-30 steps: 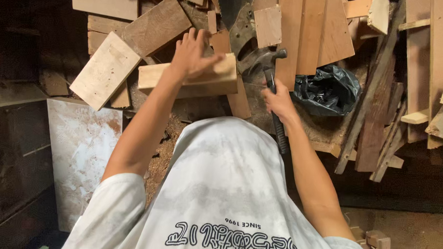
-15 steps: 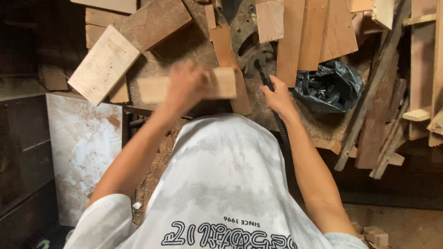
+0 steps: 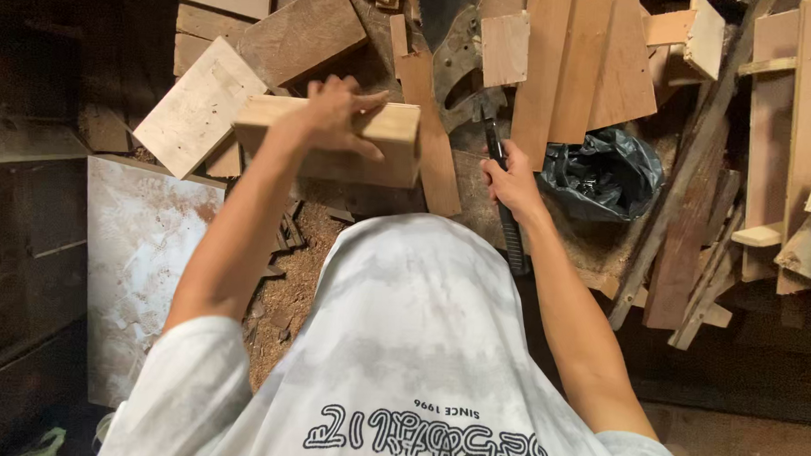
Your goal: The person uses a hammer to pry apart and dismantle a small wooden box. They repeatedly strike the joints to separate the sides and bottom, then pull the pieces apart by hand.
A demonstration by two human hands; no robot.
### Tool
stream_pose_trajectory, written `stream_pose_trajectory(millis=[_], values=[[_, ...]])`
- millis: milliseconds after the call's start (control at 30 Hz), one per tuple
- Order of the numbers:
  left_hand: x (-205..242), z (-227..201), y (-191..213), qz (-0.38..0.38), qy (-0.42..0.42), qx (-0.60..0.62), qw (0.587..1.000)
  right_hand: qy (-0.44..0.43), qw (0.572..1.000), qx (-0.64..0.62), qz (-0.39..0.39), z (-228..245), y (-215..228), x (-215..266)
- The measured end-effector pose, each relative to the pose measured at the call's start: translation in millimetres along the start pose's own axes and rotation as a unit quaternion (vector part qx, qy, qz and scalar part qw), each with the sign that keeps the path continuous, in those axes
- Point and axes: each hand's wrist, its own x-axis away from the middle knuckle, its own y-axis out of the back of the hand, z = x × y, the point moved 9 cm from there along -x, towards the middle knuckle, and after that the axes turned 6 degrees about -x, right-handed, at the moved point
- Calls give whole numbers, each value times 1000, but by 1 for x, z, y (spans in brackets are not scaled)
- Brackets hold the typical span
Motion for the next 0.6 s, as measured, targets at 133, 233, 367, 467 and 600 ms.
stream_pose_trajectory(millis=[133,233,367,467,600], values=[[-6,0,-5,-10,21,1,1000,-5,999,-27,19,-10,-6,-1],[10,-25,-28,-36,20,-39,998,-7,999,-30,22,-18,-7,-3],[25,-44,-25,-176,1,-207,962,-32,998,-37,31,-34,-4,-3],[26,-33,-20,-161,41,-141,976,-36,999,-7,37,-44,-1,-5],[31,-24,4,-122,31,21,992,-32,998,51,10,-65,9,-22]])
